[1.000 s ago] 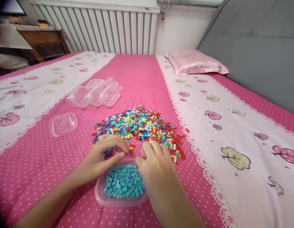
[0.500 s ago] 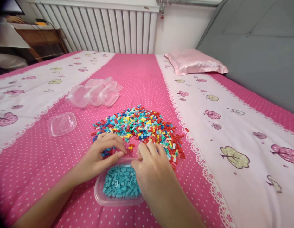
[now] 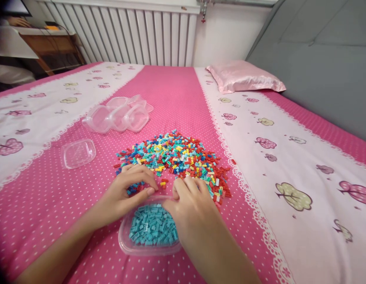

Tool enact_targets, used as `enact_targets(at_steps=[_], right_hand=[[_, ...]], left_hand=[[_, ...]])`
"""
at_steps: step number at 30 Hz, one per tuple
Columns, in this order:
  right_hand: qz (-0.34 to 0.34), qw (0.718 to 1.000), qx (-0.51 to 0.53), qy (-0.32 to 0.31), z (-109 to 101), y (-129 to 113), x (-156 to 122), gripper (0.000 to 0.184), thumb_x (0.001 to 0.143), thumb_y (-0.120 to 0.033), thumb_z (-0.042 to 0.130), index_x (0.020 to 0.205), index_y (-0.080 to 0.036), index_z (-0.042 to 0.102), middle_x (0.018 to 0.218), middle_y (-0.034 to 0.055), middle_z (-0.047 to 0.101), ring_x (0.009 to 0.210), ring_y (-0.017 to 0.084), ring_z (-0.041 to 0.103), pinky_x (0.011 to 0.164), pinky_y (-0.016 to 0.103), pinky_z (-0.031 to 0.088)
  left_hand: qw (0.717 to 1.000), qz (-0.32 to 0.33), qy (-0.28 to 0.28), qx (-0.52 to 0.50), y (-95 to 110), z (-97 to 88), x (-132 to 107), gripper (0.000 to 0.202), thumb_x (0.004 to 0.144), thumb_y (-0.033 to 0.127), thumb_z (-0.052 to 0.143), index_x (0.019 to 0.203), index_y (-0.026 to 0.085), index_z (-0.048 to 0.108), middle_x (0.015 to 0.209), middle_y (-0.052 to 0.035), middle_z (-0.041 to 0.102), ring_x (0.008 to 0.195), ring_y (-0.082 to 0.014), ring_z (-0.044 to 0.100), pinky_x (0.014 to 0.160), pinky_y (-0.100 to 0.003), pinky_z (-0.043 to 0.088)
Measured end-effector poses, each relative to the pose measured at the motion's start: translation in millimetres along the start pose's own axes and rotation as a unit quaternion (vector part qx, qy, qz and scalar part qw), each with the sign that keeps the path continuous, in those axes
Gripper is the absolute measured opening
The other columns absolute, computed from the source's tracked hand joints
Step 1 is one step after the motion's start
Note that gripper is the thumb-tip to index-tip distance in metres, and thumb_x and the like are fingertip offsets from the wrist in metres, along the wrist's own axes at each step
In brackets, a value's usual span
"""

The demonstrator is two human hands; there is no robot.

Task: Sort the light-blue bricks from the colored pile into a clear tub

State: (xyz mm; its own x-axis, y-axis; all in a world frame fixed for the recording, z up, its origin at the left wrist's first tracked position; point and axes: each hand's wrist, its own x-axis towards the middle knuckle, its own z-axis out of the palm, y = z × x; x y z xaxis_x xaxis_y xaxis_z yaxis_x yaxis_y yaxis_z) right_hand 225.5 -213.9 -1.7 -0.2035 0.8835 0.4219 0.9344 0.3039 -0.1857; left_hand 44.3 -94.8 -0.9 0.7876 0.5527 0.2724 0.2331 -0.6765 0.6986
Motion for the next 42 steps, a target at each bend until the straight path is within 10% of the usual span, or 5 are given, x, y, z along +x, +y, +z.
enact_targets(at_steps=[9,16,25,42], right_hand=[[-0.001,1.0,0.01,0.001,-2,0,0,0.02,0.078,-0.005,0.07,0.075,-0.025,0.07,0.074,0.001,0.05,0.074,0.019,0.044,0.069,0.033,0.027],[0.006,1.0,-0.022,0.001,-1,5,-1,0.022,0.075,-0.004,0.072,0.064,-0.022,0.064,0.075,0.0023,0.052,0.077,0.02,0.045,0.07,0.034,0.028],[0.041,0.995,0.088,-0.003,-18,-6,6,0.018,0.081,-0.001,0.06,0.072,-0.018,0.063,0.08,0.003,0.052,0.078,0.019,0.045,0.07,0.033,0.033],[0.054,0.959,0.248,0.126,10,6,18,0.028,0.087,-0.001,0.049,0.09,-0.02,0.069,0.087,0.0028,0.054,0.086,0.018,0.051,0.075,0.032,0.04]], left_hand=[[1.0,-0.005,0.026,0.008,-1,-0.3,1,0.017,0.094,0.031,0.057,0.085,0.022,0.068,0.09,-0.0013,0.071,0.089,-0.0192,0.062,0.087,-0.035,0.041],[0.978,-0.09,0.167,0.084,-23,-12.8,2,0.021,0.093,0.033,0.056,0.085,0.018,0.067,0.086,-0.0037,0.069,0.083,-0.0214,0.061,0.078,-0.034,0.043],[0.939,-0.069,0.099,0.322,-40,-1.0,-1,0.018,0.092,0.027,0.058,0.101,0.028,0.074,0.112,-0.0077,0.061,0.105,-0.0306,0.05,0.089,-0.047,0.036],[0.915,-0.072,0.082,0.389,-41,9.4,9,0.017,0.093,0.028,0.059,0.098,0.026,0.075,0.111,-0.0084,0.062,0.107,-0.0317,0.05,0.095,-0.052,0.034]])
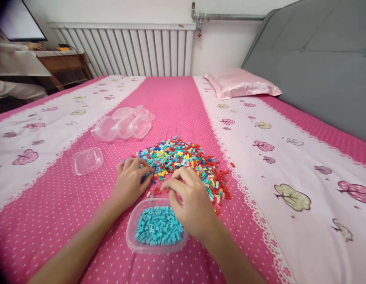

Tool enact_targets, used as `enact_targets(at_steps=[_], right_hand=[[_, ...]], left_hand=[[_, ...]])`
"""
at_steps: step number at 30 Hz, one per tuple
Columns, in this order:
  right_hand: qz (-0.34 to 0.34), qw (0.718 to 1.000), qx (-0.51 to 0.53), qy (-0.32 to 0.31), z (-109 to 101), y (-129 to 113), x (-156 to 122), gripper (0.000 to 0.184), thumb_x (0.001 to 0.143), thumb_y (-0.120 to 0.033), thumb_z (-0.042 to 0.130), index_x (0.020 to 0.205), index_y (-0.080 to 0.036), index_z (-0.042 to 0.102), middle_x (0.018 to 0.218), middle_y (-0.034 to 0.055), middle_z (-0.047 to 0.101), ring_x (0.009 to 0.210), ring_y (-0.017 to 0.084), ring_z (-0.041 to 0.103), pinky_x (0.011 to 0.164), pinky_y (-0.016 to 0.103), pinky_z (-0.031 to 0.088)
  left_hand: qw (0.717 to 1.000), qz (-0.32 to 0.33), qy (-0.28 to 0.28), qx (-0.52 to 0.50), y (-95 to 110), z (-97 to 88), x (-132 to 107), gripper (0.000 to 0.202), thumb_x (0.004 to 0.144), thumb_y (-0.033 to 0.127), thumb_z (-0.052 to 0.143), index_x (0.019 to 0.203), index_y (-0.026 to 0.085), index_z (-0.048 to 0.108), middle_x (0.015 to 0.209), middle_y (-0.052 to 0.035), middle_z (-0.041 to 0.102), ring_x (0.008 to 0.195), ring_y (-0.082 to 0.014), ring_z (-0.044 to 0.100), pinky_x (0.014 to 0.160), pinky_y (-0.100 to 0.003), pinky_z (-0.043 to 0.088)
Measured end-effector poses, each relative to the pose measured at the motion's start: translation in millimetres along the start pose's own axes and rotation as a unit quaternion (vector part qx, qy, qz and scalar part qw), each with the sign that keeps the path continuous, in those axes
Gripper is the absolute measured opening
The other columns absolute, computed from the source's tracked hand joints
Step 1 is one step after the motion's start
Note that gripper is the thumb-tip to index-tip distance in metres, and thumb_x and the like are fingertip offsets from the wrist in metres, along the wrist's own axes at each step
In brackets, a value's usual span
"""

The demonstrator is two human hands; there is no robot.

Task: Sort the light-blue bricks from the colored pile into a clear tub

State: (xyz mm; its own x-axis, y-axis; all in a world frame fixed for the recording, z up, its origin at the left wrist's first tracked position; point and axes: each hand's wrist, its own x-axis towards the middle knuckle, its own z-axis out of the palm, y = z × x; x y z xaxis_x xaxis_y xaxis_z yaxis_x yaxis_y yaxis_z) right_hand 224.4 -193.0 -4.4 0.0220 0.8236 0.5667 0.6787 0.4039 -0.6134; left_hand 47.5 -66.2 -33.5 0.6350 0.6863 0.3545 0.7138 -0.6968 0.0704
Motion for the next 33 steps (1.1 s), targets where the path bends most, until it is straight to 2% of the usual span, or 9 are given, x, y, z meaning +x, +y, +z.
enact_targets(at_steps=[11,16,22,25,28,31,33], right_hand=[[-0.005,1.0,0.005,0.006,1,-1,1,0.027,0.087,-0.001,0.049,0.09,-0.02,0.068,0.086,0.0028,0.055,0.087,0.018,0.051,0.077,0.032,0.041],[-0.002,1.0,0.007,0.013,1,-1,2,0.027,0.088,-0.002,0.049,0.091,-0.021,0.068,0.087,0.0027,0.055,0.087,0.019,0.052,0.077,0.033,0.041],[0.01,1.0,0.006,-0.006,-1,-3,2,0.028,0.088,-0.003,0.048,0.091,-0.021,0.069,0.086,0.003,0.055,0.087,0.019,0.052,0.076,0.033,0.042],[0.009,1.0,0.004,-0.002,-1,-2,2,0.028,0.089,-0.003,0.049,0.091,-0.022,0.069,0.086,0.0029,0.056,0.087,0.019,0.053,0.077,0.033,0.042],[0.015,1.0,-0.005,-0.005,-1,-1,2,0.026,0.091,-0.005,0.05,0.095,-0.022,0.069,0.088,0.0034,0.057,0.089,0.019,0.053,0.079,0.034,0.042],[0.01,1.0,-0.012,-0.022,-1,1,2,0.02,0.095,-0.011,0.054,0.104,-0.022,0.068,0.092,0.0038,0.06,0.092,0.02,0.054,0.082,0.034,0.043],[-0.008,0.999,-0.014,-0.032,-1,1,2,0.016,0.096,-0.015,0.057,0.104,-0.021,0.068,0.094,0.0037,0.061,0.093,0.019,0.054,0.082,0.034,0.043]], left_hand=[[0.999,0.007,0.014,-0.027,-4,0.0,1,0.009,0.088,0.024,0.065,0.089,0.026,0.074,0.109,-0.006,0.064,0.106,-0.0304,0.052,0.096,-0.05,0.031],[0.996,0.011,0.049,-0.075,0,-7.2,0,0.012,0.095,0.024,0.057,0.092,0.024,0.068,0.101,-0.0024,0.071,0.101,-0.0246,0.057,0.099,-0.047,0.027],[0.992,-0.007,0.045,-0.116,-2,-4.8,0,0.015,0.1,0.022,0.047,0.098,0.022,0.062,0.098,-0.0021,0.073,0.095,-0.0216,0.062,0.101,-0.046,0.026],[0.986,-0.005,0.056,-0.155,-2,-6.9,-1,0.013,0.1,0.024,0.049,0.094,0.021,0.061,0.097,-0.002,0.073,0.091,-0.02,0.063,0.1,-0.045,0.03],[0.962,0.024,0.064,-0.263,2,-14.8,-5,0.008,0.096,0.028,0.058,0.094,0.021,0.061,0.091,-0.0015,0.07,0.084,-0.0179,0.063,0.088,-0.037,0.042],[0.912,0.058,0.058,-0.402,8,-23.4,-11,0.012,0.092,0.03,0.066,0.098,0.021,0.06,0.09,-0.0013,0.068,0.079,-0.0144,0.064,0.072,-0.027,0.049],[0.88,0.074,0.034,-0.467,11,-26.7,-14,0.016,0.089,0.031,0.07,0.097,0.021,0.06,0.089,-0.0007,0.067,0.076,-0.0128,0.066,0.068,-0.023,0.052]])
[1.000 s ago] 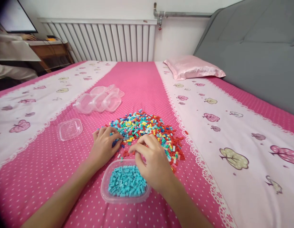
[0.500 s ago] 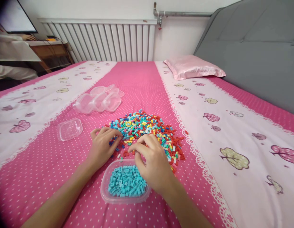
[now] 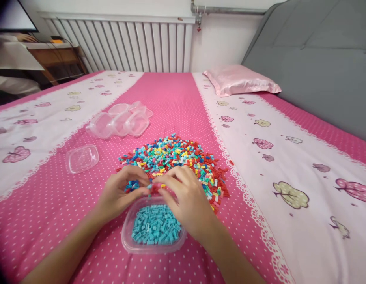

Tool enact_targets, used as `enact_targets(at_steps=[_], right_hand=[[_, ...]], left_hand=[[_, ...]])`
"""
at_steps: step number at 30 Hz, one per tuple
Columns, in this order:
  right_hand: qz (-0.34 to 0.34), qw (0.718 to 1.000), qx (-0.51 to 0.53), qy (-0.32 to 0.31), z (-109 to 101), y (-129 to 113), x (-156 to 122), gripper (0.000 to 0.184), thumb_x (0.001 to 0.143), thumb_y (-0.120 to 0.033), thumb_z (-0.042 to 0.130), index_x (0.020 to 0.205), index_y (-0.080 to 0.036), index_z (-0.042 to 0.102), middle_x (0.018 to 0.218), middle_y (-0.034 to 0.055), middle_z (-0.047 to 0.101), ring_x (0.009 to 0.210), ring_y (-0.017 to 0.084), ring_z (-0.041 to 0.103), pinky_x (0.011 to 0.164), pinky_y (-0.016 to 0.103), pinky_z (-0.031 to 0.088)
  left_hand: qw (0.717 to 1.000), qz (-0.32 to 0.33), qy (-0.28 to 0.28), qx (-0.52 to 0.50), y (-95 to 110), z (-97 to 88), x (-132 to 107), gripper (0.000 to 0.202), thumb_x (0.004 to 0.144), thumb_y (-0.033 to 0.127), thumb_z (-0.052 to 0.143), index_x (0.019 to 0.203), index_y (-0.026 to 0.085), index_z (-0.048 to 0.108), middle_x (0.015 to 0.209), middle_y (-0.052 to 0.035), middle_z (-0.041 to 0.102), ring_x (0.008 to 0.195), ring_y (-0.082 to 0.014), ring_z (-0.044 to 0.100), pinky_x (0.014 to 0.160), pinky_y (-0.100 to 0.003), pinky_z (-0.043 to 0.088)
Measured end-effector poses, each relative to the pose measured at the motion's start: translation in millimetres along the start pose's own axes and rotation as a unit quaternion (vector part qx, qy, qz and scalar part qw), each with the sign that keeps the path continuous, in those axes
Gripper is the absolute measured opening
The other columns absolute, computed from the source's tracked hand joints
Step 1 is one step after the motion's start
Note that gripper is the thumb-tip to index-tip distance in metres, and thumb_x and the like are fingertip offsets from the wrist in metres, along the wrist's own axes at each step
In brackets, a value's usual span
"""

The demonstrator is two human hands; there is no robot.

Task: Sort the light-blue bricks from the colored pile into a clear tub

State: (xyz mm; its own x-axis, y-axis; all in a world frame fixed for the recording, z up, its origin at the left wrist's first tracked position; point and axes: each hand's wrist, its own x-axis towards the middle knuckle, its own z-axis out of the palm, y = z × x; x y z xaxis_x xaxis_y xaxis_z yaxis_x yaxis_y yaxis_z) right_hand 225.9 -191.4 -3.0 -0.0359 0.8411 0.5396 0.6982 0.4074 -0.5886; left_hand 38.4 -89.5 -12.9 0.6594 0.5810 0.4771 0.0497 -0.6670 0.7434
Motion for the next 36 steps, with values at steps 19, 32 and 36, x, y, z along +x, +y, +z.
enact_targets(at_steps=[19,32,36], right_hand=[[0.069,0.972,-0.017,-0.222,-31,-5,-5,0.02,0.076,-0.007,0.078,0.081,-0.024,0.067,0.087,-0.0023,0.059,0.089,0.018,0.054,0.079,0.032,0.038],[0.005,0.977,-0.149,-0.152,3,-7,-17,0.025,0.061,-0.005,0.078,0.068,-0.022,0.062,0.077,-0.0007,0.053,0.081,0.021,0.049,0.075,0.035,0.033],[0.004,0.974,-0.163,-0.159,5,-7,-17,0.029,0.057,-0.011,0.09,0.067,-0.024,0.066,0.078,-0.0006,0.054,0.082,0.022,0.05,0.075,0.035,0.032]], left_hand=[[0.993,-0.024,-0.012,0.111,6,-6.7,6,0.023,0.097,0.031,0.053,0.082,0.019,0.066,0.078,-0.0028,0.072,0.076,-0.0167,0.064,0.072,-0.03,0.047],[0.986,-0.047,0.006,0.158,1,-3.3,6,0.019,0.094,0.029,0.055,0.083,0.019,0.066,0.077,-0.0009,0.07,0.073,-0.0164,0.062,0.072,-0.03,0.045],[0.987,-0.034,0.007,0.155,0,-2.2,5,0.016,0.094,0.027,0.056,0.085,0.02,0.066,0.079,-0.0004,0.07,0.075,-0.0161,0.062,0.073,-0.029,0.045]])
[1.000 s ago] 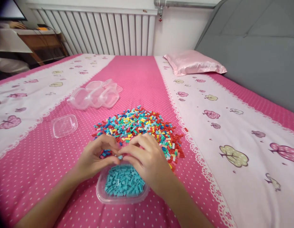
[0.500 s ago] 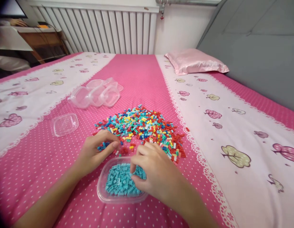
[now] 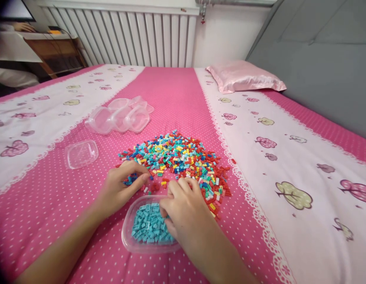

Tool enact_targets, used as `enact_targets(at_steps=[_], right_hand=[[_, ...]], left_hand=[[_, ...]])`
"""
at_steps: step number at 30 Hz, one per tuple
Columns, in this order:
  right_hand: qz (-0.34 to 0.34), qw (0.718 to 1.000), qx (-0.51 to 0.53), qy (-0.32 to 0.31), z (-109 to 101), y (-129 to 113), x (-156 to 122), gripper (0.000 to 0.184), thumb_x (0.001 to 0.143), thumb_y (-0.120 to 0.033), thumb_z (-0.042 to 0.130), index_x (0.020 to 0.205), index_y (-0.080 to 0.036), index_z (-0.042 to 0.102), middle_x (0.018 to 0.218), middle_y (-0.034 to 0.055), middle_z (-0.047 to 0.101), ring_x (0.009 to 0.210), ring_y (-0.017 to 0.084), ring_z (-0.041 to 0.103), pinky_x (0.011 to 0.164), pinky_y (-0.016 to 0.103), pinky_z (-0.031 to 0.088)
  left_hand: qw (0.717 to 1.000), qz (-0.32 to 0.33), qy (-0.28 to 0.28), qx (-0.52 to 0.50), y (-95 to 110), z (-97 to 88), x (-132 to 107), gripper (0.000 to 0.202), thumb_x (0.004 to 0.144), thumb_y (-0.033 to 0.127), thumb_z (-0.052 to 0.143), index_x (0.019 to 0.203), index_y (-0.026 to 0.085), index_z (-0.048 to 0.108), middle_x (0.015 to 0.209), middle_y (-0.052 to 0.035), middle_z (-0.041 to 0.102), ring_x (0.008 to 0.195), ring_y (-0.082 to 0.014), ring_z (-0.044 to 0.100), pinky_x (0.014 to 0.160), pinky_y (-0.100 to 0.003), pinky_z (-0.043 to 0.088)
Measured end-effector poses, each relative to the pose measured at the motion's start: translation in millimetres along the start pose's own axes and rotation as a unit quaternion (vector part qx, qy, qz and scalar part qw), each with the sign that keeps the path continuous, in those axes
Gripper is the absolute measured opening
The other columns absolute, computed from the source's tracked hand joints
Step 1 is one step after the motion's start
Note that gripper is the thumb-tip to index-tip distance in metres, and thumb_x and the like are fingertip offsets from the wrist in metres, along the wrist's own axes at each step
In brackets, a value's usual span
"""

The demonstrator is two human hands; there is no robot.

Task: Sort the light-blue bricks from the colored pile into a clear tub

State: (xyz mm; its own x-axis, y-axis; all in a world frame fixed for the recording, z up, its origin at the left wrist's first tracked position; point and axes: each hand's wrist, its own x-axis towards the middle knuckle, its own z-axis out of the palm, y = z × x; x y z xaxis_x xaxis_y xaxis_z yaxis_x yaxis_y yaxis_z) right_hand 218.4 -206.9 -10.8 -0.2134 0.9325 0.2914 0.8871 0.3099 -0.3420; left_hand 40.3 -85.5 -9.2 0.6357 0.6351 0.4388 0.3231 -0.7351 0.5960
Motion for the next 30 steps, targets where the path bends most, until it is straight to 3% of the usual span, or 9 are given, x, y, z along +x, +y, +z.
enact_targets(at_steps=[3,6,15,24,30], right_hand=[[0.006,1.0,0.01,-0.015,-5,0,-1,0.031,0.055,-0.018,0.096,0.069,-0.026,0.069,0.08,-0.0004,0.056,0.085,0.023,0.051,0.077,0.036,0.033],[0.005,1.0,0.015,-0.023,-8,0,-1,0.023,0.064,-0.022,0.092,0.07,-0.026,0.071,0.08,0.0001,0.055,0.085,0.022,0.051,0.078,0.036,0.034],[-0.015,1.0,-0.002,-0.019,-11,0,-1,0.016,0.077,-0.021,0.083,0.068,-0.024,0.07,0.079,0.0008,0.054,0.083,0.021,0.048,0.076,0.034,0.033],[-0.034,0.999,0.009,-0.013,-3,6,-3,0.017,0.076,-0.024,0.085,0.069,-0.028,0.071,0.077,-0.0011,0.053,0.08,0.019,0.046,0.08,0.035,0.027],[-0.027,0.999,0.028,-0.001,-6,3,-4,0.019,0.078,-0.018,0.083,0.068,-0.025,0.068,0.079,0.0001,0.05,0.083,0.02,0.045,0.079,0.035,0.025]], left_hand=[[1.0,0.0,-0.003,0.001,-1,-0.4,0,0.015,0.094,0.027,0.055,0.086,0.02,0.066,0.078,0.0001,0.069,0.074,-0.016,0.062,0.073,-0.029,0.044],[1.0,-0.005,-0.004,-0.001,-2,-1.1,0,0.016,0.095,0.027,0.055,0.085,0.019,0.066,0.078,0.0001,0.069,0.074,-0.016,0.061,0.073,-0.029,0.043],[1.0,-0.006,-0.001,-0.007,-3,-0.7,-1,0.015,0.095,0.025,0.056,0.084,0.019,0.065,0.077,0.0009,0.068,0.073,-0.0151,0.061,0.073,-0.03,0.041],[0.999,-0.025,0.018,0.009,-4,-0.7,0,0.016,0.094,0.026,0.057,0.082,0.019,0.065,0.077,0.0001,0.065,0.077,-0.0167,0.058,0.076,-0.031,0.04],[0.999,-0.025,0.021,0.01,-4,-0.5,0,0.016,0.094,0.025,0.057,0.082,0.019,0.065,0.078,-0.0001,0.065,0.078,-0.0169,0.057,0.076,-0.031,0.04]])
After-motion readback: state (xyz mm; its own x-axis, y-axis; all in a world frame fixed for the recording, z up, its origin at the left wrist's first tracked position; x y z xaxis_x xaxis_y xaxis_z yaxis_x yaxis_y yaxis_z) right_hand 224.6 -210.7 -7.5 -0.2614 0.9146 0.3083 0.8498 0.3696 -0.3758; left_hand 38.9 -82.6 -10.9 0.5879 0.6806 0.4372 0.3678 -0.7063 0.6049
